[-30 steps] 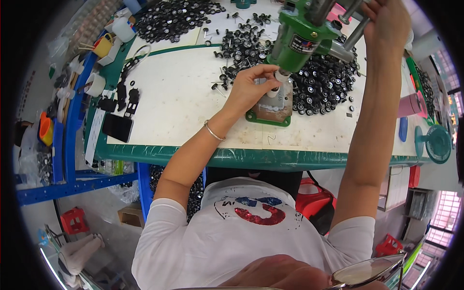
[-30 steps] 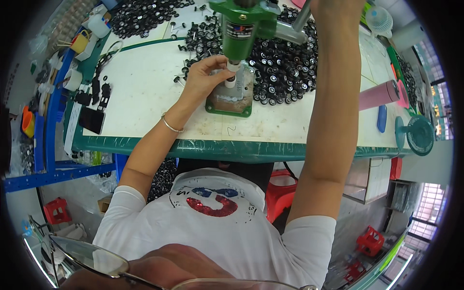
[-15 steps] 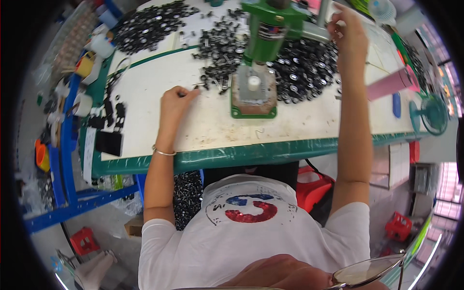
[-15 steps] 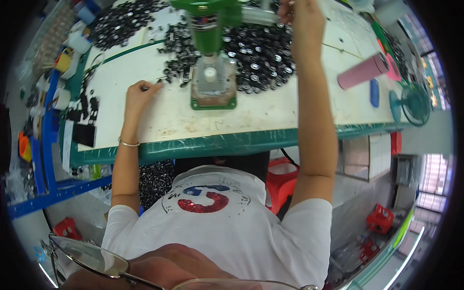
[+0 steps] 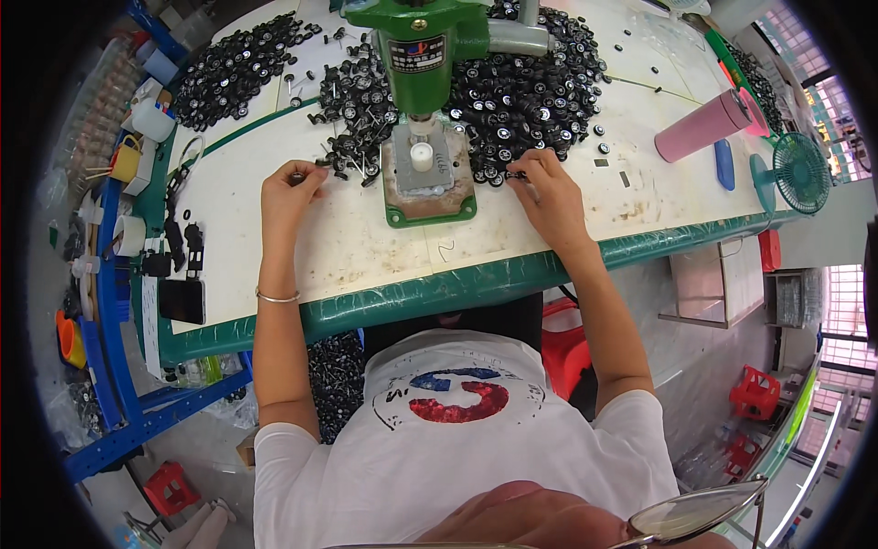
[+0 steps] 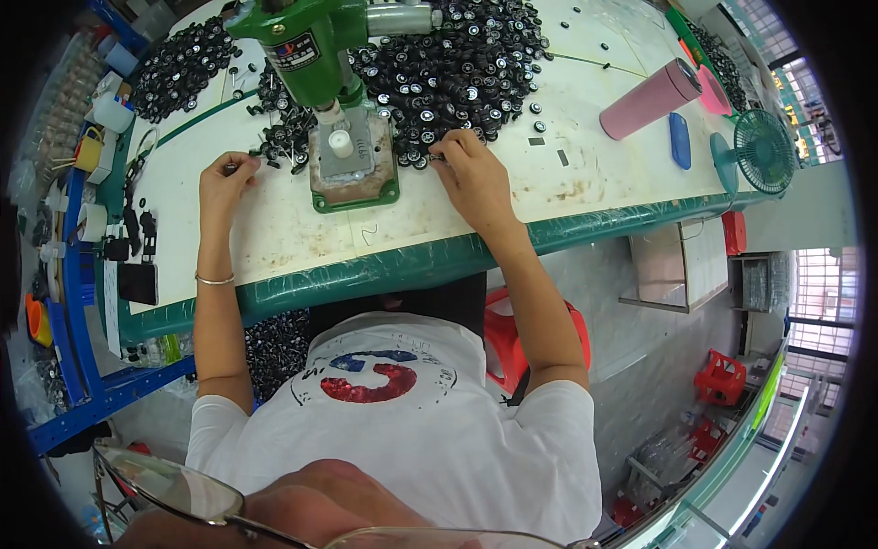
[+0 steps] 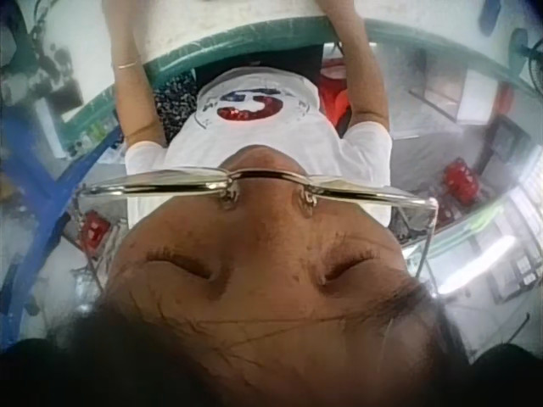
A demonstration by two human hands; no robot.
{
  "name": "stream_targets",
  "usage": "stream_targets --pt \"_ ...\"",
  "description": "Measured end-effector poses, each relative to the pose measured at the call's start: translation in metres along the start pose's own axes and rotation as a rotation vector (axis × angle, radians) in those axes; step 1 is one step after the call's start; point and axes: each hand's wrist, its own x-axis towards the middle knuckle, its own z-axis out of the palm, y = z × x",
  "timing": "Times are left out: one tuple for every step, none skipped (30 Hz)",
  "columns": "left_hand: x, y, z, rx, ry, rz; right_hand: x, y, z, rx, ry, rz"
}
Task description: The person uses a green manual press machine to assemble small black and silver metal components. They repeatedly pick up a black part and a silver part, place them into the press die, and pull the lever to press them together. The finished assemblies are placed into a pile on the table.
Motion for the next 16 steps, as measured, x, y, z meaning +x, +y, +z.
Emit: stream_targets --pt "-0.002 0.003 0.001 -0.106 0.000 0.020 0.000 0.003 0.002 0.021 0.011 -0.019" --pt "-0.006 0.007 0.005 -0.211 0.001 0.040 -0.002 0.008 0.005 0.066 0.018 -0.021" --pt "-0.009 0.012 0.008 -0.317 0.005 0.063 -0.005 0.016 0.009 0.113 0.026 -0.027" --pt "-0.010 0.013 0.012 -0.363 -0.024 0.087 -0.003 0.016 0.011 0.158 0.031 -0.034" --pt "-0.011 0.017 0.015 -0.384 -0.057 0.100 0.000 0.014 0.014 0.224 0.039 -0.013" --pt "-0.013 0.021 0.018 -0.404 -0.091 0.111 0.002 0.010 0.015 0.290 0.045 0.010" --pt "-0.014 0.025 0.023 -0.429 -0.131 0.125 0.006 0.005 0.015 0.350 0.052 0.035" --pt "-0.015 0.030 0.029 -0.444 -0.149 0.138 0.013 -0.002 0.015 0.382 0.079 0.019" --pt "-0.016 0.036 0.036 -0.458 -0.168 0.151 0.023 -0.014 0.015 0.415 0.107 0.004" --pt "-0.018 0.040 0.044 -0.473 -0.192 0.161 0.030 -0.025 0.016 0.445 0.135 -0.006" --pt "-0.019 0.044 0.051 -0.479 -0.196 0.156 0.037 -0.032 0.020 0.417 0.128 -0.045" --pt "-0.020 0.048 0.059 -0.487 -0.200 0.153 0.045 -0.038 0.023 0.386 0.122 -0.085" --pt "-0.020 0.050 0.063 -0.492 -0.199 0.150 0.053 -0.045 0.027 0.361 0.115 -0.128" --pt "-0.018 0.045 0.067 -0.522 -0.204 0.178 0.057 -0.053 0.031 0.343 0.064 -0.125" --pt "-0.017 0.047 0.069 -0.518 -0.218 0.179 0.059 -0.057 0.036 0.316 0.054 -0.138" --pt "-0.018 0.048 0.070 -0.513 -0.231 0.180 0.060 -0.055 0.044 0.291 0.044 -0.150"
